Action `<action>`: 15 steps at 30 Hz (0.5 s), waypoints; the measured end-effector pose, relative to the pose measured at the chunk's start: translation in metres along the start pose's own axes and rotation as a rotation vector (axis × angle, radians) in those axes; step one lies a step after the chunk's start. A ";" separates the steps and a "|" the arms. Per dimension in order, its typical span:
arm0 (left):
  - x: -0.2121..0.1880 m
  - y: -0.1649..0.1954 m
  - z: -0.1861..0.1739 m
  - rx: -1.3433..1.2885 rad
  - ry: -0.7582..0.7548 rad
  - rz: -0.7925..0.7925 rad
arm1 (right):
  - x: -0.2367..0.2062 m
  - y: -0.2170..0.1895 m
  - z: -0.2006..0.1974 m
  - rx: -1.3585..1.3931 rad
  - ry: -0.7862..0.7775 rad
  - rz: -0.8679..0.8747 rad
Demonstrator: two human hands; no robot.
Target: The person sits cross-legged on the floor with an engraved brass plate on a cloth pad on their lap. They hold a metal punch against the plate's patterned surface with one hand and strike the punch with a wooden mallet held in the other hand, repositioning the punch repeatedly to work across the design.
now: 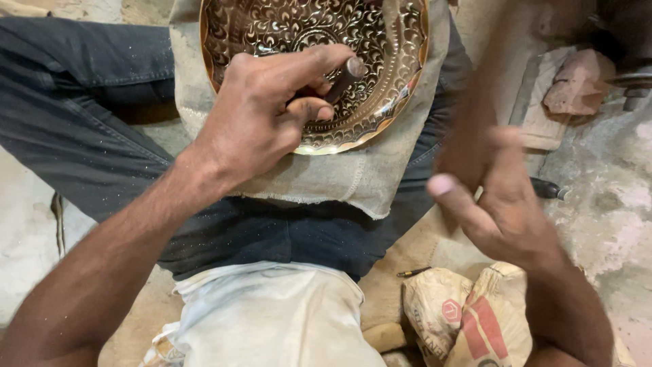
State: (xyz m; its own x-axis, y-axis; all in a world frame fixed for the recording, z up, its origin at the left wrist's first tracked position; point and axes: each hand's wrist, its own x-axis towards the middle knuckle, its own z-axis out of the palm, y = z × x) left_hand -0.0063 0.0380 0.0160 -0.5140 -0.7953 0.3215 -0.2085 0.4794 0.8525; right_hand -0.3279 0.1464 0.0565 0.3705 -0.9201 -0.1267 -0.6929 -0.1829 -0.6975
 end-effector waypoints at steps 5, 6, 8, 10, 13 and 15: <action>0.000 -0.001 0.000 0.039 -0.019 -0.034 | 0.000 0.007 0.000 -0.145 -0.007 -0.037; 0.000 -0.001 0.000 0.038 -0.021 -0.040 | 0.002 0.006 0.001 -0.114 -0.001 -0.070; 0.000 -0.003 0.001 0.043 -0.022 -0.048 | 0.004 0.004 0.002 0.111 0.012 -0.020; 0.000 -0.004 0.002 0.025 0.007 0.017 | 0.004 0.001 0.001 0.223 -0.054 0.165; 0.000 -0.006 0.002 0.046 0.002 0.002 | 0.004 -0.004 -0.002 0.213 -0.129 0.267; 0.001 -0.007 0.002 0.071 -0.005 -0.008 | 0.006 -0.007 -0.001 0.531 0.035 0.068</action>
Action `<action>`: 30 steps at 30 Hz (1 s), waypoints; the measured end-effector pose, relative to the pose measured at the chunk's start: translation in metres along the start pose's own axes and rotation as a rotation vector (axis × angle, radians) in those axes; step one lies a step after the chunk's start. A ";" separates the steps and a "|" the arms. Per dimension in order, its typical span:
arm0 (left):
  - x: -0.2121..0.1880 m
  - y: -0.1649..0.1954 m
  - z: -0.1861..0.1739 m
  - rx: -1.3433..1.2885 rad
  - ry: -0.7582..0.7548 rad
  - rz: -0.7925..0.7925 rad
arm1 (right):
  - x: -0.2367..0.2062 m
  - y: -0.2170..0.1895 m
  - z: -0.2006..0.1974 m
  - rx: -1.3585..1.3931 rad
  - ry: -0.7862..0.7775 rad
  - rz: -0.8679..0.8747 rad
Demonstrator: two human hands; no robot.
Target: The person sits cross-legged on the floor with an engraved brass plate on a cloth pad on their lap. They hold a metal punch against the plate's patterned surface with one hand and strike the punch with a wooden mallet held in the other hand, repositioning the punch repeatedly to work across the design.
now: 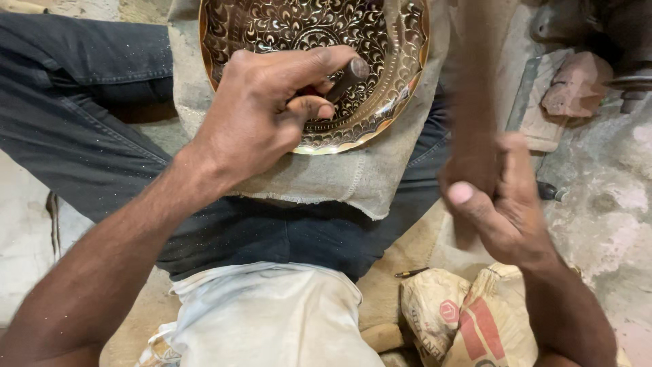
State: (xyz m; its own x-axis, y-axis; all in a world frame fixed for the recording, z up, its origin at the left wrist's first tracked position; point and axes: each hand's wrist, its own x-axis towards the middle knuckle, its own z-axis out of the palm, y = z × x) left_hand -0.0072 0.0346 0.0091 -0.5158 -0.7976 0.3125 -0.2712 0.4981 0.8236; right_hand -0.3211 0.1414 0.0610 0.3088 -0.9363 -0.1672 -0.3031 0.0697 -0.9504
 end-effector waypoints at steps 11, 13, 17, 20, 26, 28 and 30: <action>0.003 0.000 -0.004 -0.048 -0.006 -0.021 | 0.014 -0.013 0.010 -0.242 -0.036 0.053; 0.003 0.000 -0.003 -0.055 -0.010 -0.025 | 0.012 -0.008 0.009 -0.254 -0.029 0.013; 0.003 -0.002 -0.003 -0.022 -0.010 -0.007 | 0.006 0.002 0.008 -0.361 -0.033 -0.011; 0.002 -0.004 0.000 -0.039 -0.024 -0.017 | 0.003 0.004 0.008 -0.457 -0.060 0.076; 0.003 -0.007 0.004 0.011 -0.049 -0.025 | 0.005 0.014 0.009 -0.408 -0.067 0.091; 0.002 -0.008 0.002 -0.019 -0.055 -0.030 | 0.003 0.018 0.009 -0.469 -0.093 0.090; 0.003 -0.009 0.002 -0.043 -0.064 -0.032 | 0.000 0.022 0.012 -0.375 -0.095 -0.120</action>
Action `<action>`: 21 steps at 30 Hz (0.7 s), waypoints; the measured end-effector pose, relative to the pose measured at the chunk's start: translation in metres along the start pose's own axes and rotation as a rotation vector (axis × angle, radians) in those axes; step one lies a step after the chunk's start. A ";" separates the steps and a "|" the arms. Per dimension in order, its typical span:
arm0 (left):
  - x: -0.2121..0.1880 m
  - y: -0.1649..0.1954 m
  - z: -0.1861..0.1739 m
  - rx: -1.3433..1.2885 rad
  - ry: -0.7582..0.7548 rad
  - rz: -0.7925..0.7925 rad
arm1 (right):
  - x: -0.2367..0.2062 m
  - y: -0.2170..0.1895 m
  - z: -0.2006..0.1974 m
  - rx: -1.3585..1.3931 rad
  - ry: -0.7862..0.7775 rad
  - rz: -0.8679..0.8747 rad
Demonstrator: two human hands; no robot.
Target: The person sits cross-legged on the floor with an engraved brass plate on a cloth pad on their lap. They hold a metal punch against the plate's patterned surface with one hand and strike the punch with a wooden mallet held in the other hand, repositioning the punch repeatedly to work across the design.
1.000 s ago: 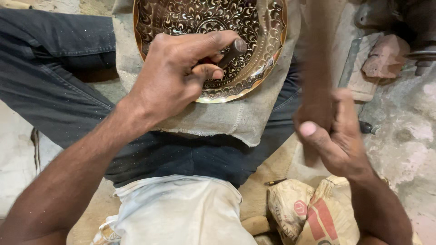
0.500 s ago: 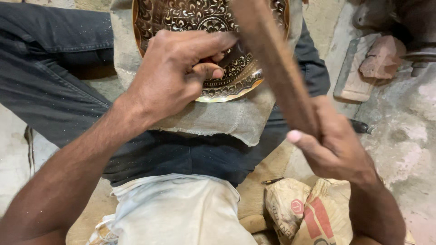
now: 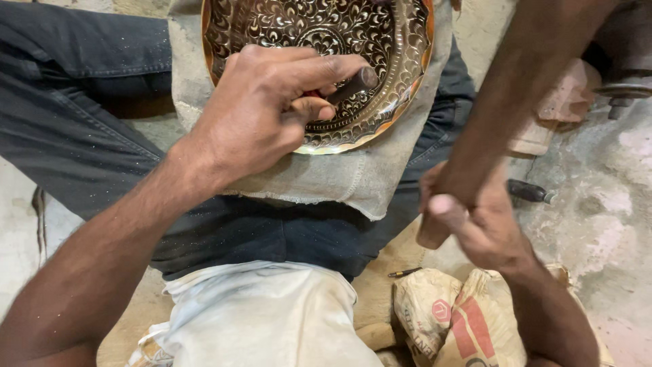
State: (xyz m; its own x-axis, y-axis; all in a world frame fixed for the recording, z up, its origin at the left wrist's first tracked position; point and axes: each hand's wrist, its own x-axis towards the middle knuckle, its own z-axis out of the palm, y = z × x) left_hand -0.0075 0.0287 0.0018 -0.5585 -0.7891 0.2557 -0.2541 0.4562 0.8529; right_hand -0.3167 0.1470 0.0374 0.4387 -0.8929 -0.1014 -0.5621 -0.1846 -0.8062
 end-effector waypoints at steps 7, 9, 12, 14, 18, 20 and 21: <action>0.002 -0.003 -0.003 0.039 -0.031 -0.034 | -0.013 0.000 0.004 -0.044 -0.017 0.348; 0.001 -0.003 -0.003 0.048 -0.035 -0.027 | -0.019 0.001 0.009 0.111 0.121 0.296; 0.001 -0.006 -0.003 0.017 -0.037 0.017 | -0.026 0.008 0.019 0.300 0.057 0.223; 0.003 -0.010 -0.003 0.000 -0.078 -0.017 | -0.032 0.010 0.027 0.191 0.147 0.205; 0.009 -0.015 -0.005 0.027 -0.156 0.040 | -0.048 0.016 0.055 0.065 0.126 0.216; 0.014 -0.016 -0.009 0.063 -0.187 0.112 | -0.056 0.019 0.079 0.346 0.336 0.270; 0.017 -0.015 -0.010 0.060 -0.222 0.113 | -0.061 0.020 0.091 0.487 0.442 0.301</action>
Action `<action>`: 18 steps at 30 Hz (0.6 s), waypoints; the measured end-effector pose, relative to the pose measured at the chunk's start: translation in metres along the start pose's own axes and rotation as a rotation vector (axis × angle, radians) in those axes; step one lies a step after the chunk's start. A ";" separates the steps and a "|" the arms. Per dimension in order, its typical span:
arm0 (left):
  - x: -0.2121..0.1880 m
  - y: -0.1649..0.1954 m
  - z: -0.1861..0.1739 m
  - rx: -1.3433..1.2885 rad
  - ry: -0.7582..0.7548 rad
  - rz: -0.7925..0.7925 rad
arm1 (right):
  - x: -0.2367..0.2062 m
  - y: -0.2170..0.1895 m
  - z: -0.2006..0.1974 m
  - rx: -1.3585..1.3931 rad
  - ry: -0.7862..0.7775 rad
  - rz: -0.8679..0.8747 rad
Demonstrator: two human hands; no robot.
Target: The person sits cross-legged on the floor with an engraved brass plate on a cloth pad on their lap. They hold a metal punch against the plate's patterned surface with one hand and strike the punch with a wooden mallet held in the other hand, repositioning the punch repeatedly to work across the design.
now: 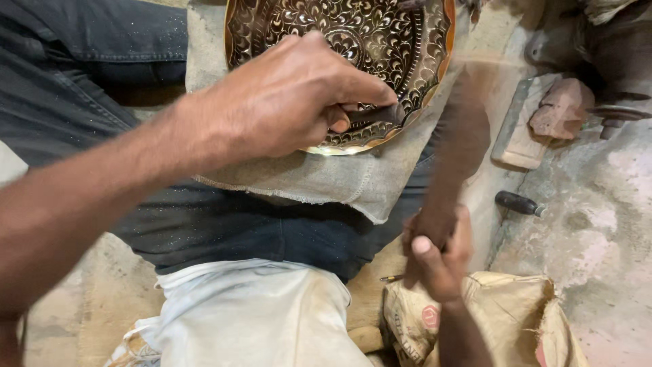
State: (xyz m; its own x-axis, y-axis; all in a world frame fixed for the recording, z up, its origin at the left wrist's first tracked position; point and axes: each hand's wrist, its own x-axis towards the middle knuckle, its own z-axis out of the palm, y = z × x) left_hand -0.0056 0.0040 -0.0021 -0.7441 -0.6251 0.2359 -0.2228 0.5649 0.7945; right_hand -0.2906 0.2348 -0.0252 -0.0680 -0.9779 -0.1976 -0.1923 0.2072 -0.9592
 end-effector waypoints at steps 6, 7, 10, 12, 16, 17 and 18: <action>0.015 0.006 -0.016 -0.031 -0.174 -0.024 | -0.038 0.019 0.045 0.207 0.047 0.129; 0.015 0.004 -0.022 -0.064 -0.149 0.001 | -0.043 0.019 0.053 0.219 0.084 0.140; 0.019 0.002 -0.030 -0.052 -0.234 -0.034 | -0.046 0.016 0.068 0.254 0.175 0.149; 0.021 0.002 -0.033 -0.031 -0.268 0.013 | -0.044 0.015 0.071 0.278 0.193 0.137; 0.021 0.003 -0.039 -0.026 -0.294 0.085 | -0.034 0.007 0.073 0.239 0.195 0.144; 0.021 0.003 -0.040 -0.022 -0.327 0.040 | -0.032 0.004 0.074 0.267 0.210 0.111; 0.021 0.004 -0.041 -0.039 -0.314 0.054 | -0.029 0.001 0.077 0.296 0.223 0.074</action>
State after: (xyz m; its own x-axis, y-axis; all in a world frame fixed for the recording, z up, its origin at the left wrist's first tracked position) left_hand 0.0044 -0.0290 0.0288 -0.9134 -0.3947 0.0993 -0.1579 0.5684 0.8075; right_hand -0.2138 0.2616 -0.0360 -0.2887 -0.9239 -0.2509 0.1106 0.2282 -0.9673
